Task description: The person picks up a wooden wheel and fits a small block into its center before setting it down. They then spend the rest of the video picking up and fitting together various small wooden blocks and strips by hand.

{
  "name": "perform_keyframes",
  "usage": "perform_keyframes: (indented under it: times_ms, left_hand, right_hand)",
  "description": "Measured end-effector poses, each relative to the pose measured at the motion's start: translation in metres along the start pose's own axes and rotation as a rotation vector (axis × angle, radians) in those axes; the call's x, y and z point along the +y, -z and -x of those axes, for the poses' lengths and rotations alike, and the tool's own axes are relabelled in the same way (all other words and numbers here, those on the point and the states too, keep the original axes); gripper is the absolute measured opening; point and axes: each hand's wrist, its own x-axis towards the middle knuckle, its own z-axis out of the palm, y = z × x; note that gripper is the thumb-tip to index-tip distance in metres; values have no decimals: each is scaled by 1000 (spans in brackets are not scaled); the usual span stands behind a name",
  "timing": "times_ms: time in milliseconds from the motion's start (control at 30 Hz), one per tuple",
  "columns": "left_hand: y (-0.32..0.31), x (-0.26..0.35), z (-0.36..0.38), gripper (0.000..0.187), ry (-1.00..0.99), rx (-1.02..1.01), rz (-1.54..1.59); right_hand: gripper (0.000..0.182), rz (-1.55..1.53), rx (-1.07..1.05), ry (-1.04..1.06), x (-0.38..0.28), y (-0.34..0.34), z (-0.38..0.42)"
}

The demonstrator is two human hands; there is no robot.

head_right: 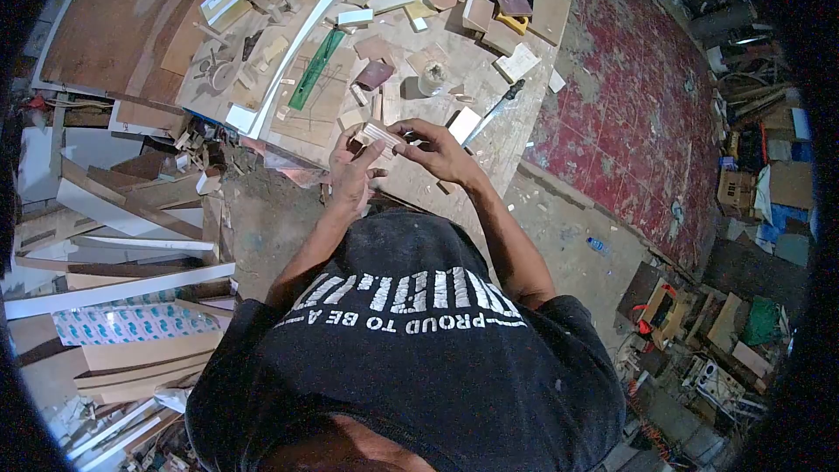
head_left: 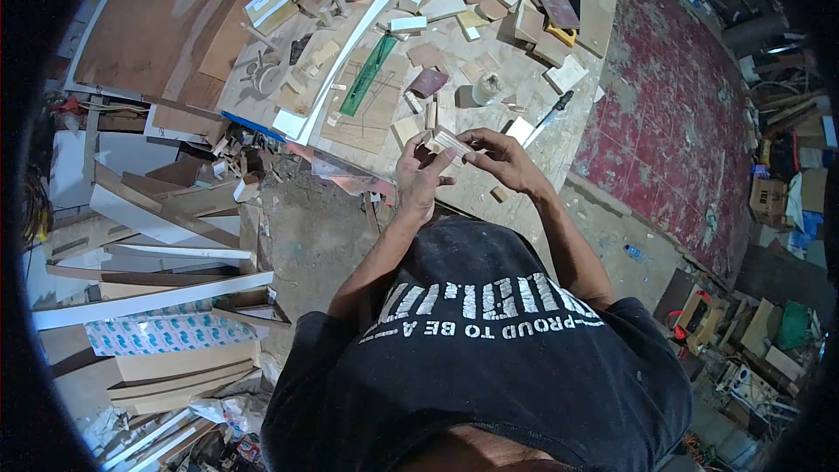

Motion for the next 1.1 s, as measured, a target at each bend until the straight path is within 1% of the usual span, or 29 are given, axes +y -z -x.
perform_keyframes:
  times_ms: [433,767,933,1033,1100]
  left_hand:
    - [3,-1,0,55,39,-25,42]
    - [-1,-1,6,51,68,-32,-76]
    - [-3,3,4,51,87,-28,-28]
    - [-1,-2,-2,49,72,14,5]
    - [-1,-2,-3,49,68,21,-4]
  right_hand:
    - [33,28,12,0,-14,0,3]
    - [35,-10,-23,-32,-6,0,4]
    - [41,75,-4,-9,-14,-6,5]
    - [44,137,-20,0,-17,-12,5]
    - [43,81,-21,11,-13,-14,2]
